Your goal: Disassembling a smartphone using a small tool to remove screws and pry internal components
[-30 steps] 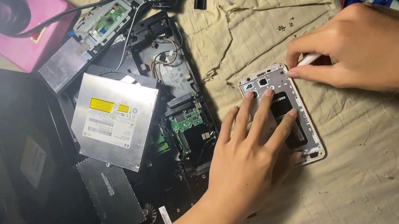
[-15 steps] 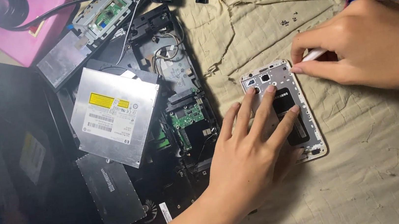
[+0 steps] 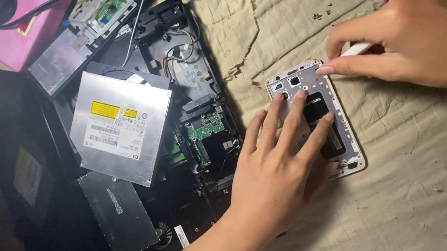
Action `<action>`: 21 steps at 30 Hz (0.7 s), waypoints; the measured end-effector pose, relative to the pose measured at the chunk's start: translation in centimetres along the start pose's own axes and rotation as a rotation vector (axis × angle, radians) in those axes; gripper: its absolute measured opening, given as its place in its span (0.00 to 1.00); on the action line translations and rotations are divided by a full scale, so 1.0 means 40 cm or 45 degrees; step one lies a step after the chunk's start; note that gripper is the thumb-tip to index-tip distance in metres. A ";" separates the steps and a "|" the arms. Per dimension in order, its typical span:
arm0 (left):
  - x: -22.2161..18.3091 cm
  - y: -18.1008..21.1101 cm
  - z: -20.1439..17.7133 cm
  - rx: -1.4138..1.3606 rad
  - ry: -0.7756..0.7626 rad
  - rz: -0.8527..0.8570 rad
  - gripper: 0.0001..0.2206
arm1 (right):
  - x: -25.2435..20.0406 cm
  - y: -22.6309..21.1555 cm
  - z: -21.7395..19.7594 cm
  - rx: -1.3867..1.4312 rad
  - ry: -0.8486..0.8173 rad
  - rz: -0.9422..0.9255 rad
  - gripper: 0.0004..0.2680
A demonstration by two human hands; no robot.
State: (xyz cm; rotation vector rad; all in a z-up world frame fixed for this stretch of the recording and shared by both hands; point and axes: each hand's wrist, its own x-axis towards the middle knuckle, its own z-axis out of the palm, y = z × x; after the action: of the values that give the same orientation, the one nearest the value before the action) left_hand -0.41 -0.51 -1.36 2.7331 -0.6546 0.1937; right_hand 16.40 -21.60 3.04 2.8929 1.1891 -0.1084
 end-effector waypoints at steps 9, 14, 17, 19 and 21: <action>0.006 0.005 -0.005 -0.095 0.078 -0.010 0.24 | -0.083 -0.004 0.003 1.591 0.058 0.298 0.06; 0.004 0.001 0.000 -0.007 0.029 0.009 0.26 | -0.119 -0.028 0.064 1.827 0.081 0.493 0.06; -0.004 0.000 0.002 0.044 -0.060 0.016 0.28 | -0.115 -0.063 0.086 1.815 0.231 0.441 0.03; -0.002 -0.004 0.007 0.070 -0.060 0.033 0.29 | -0.112 -0.072 0.093 1.764 0.341 0.457 0.04; -0.006 -0.009 0.012 0.181 -0.124 0.050 0.33 | -0.110 -0.074 0.098 1.664 0.480 0.367 0.06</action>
State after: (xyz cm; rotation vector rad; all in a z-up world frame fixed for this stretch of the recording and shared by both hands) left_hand -0.41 -0.27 -1.98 2.8823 -0.7481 0.1206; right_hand 10.95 -22.73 -0.52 4.3500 0.8422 -0.5307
